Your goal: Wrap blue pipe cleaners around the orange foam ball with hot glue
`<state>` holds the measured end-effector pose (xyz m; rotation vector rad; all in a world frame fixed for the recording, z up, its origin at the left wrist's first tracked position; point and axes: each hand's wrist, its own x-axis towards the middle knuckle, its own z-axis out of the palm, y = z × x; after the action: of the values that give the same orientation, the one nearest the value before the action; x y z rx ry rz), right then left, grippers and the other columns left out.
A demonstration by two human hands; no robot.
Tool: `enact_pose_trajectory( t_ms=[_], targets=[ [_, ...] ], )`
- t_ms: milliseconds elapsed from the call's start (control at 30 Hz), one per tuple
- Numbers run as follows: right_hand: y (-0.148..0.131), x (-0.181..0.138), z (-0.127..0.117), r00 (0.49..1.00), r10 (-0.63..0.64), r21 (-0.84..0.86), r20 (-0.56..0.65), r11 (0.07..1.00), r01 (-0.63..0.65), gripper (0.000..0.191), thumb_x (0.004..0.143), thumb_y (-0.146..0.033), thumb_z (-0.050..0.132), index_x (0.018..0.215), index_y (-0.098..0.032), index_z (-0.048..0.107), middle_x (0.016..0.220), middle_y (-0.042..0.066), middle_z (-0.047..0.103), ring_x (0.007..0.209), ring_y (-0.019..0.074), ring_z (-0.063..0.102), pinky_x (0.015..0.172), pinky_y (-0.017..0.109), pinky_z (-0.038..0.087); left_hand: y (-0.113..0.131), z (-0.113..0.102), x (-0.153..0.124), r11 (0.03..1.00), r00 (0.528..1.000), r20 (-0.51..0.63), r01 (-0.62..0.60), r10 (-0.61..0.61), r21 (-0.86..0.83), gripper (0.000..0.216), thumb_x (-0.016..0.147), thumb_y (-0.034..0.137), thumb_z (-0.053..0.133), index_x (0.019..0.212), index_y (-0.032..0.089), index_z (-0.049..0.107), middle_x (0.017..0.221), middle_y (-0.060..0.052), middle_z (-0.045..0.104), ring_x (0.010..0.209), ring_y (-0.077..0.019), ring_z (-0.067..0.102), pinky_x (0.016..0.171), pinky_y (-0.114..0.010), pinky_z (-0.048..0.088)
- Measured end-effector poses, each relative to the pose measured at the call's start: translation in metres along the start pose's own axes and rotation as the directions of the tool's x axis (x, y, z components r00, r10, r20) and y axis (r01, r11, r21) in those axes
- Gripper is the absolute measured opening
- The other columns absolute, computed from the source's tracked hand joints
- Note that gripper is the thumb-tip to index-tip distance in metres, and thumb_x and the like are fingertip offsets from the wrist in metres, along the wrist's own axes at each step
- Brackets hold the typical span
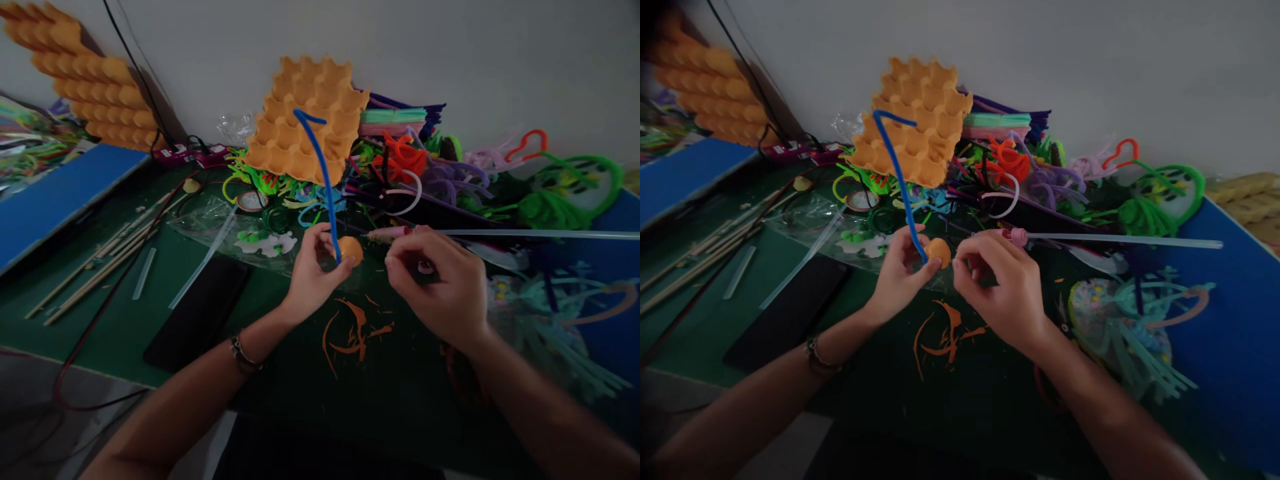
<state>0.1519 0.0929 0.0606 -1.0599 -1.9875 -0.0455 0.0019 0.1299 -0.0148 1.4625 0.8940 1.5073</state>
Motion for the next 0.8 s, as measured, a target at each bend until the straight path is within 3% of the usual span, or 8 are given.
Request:
enact_pose_trajectory(
  t_ms=[67,133,200,267,333,433,567,800],
  targets=[
    [0.002,0.001,-0.003,0.999,-0.015,-0.048,-0.043,0.999,0.013,0.007,0.079,-0.016,0.055,0.082,-0.022,0.055,0.07,0.0,0.055,0.059,0.0115,0.05,0.056,0.027,0.044,0.0,-0.001,-0.001,0.98,0.992,0.041,-0.126,0.121,0.152,0.047,0.067,0.019,0.064,0.107,0.023,0.041,0.084,0.002,0.049,0.075,-0.0123,0.052,0.074,-0.03,0.044],
    [0.004,0.001,-0.006,0.986,-0.152,-0.157,-0.062,0.977,0.141,0.018,0.078,-0.017,0.057,0.095,-0.024,0.057,0.085,0.004,0.06,0.077,0.0169,0.057,0.069,0.033,0.047,0.001,-0.002,-0.003,0.924,0.969,0.104,-0.246,0.225,0.293,0.049,0.067,0.015,0.062,0.11,0.022,0.041,0.086,0.0,0.05,0.08,-0.0146,0.053,0.075,-0.031,0.045],
    [0.005,0.001,-0.009,0.936,-0.352,-0.304,-0.002,0.892,0.335,0.028,0.077,-0.017,0.06,0.102,-0.029,0.057,0.102,0.006,0.062,0.096,0.0226,0.057,0.082,0.039,0.045,0.003,-0.003,-0.004,0.846,0.937,0.18,-0.349,0.3,0.404,0.051,0.067,0.012,0.061,0.112,0.021,0.041,0.089,-0.002,0.05,0.084,-0.0172,0.053,0.077,-0.033,0.045],
    [0.006,-0.001,-0.01,0.89,-0.442,-0.395,0.107,0.803,0.446,0.03,0.077,-0.019,0.061,0.104,-0.031,0.057,0.113,0.006,0.062,0.106,0.0262,0.055,0.088,0.044,0.04,0.004,-0.004,-0.004,0.786,0.912,0.24,-0.409,0.333,0.464,0.051,0.068,0.012,0.061,0.114,0.02,0.041,0.09,-0.003,0.05,0.086,-0.0189,0.052,0.078,-0.034,0.045],
    [0.008,-0.002,-0.009,0.9,-0.403,-0.418,0.166,0.798,0.435,0.022,0.079,-0.024,0.061,0.101,-0.028,0.059,0.114,0.008,0.062,0.106,0.0279,0.056,0.089,0.047,0.037,0.006,-0.005,-0.004,0.766,0.906,0.263,-0.422,0.333,0.485,0.05,0.069,0.014,0.06,0.114,0.019,0.04,0.09,-0.004,0.05,0.085,-0.0193,0.052,0.077,-0.034,0.045],
    [0.013,-0.003,-0.007,0.936,-0.307,-0.375,0.172,0.858,0.35,0.006,0.083,-0.031,0.058,0.084,-0.025,0.059,0.101,0.005,0.067,0.093,0.0239,0.062,0.088,0.047,0.038,0.007,-0.006,-0.003,0.756,0.909,0.239,-0.417,0.342,0.504,0.049,0.07,0.013,0.059,0.114,0.019,0.039,0.09,-0.003,0.05,0.085,-0.0191,0.053,0.076,-0.033,0.045],
    [0.017,-0.002,-0.006,0.949,-0.282,-0.272,0.143,0.911,0.311,0.013,0.083,-0.031,0.059,0.074,-0.024,0.053,0.081,-0.001,0.065,0.077,0.0166,0.062,0.086,0.043,0.039,0.01,-0.006,-0.002,0.75,0.903,0.206,-0.427,0.376,0.504,0.05,0.064,0.011,0.061,0.11,0.02,0.041,0.088,-0.002,0.05,0.083,-0.0185,0.054,0.076,-0.032,0.045],
    [0.019,0.001,-0.01,0.968,-0.231,-0.234,0.098,0.94,0.248,0.015,0.081,-0.033,0.062,0.074,-0.025,0.051,0.079,0.0,0.064,0.077,0.0193,0.06,0.074,0.039,0.037,0.016,-0.006,-0.003,0.759,0.892,0.196,-0.45,0.408,0.471,0.046,0.065,0.013,0.063,0.104,0.021,0.041,0.088,-0.002,0.05,0.083,-0.0176,0.054,0.074,-0.031,0.046]
  ],
)
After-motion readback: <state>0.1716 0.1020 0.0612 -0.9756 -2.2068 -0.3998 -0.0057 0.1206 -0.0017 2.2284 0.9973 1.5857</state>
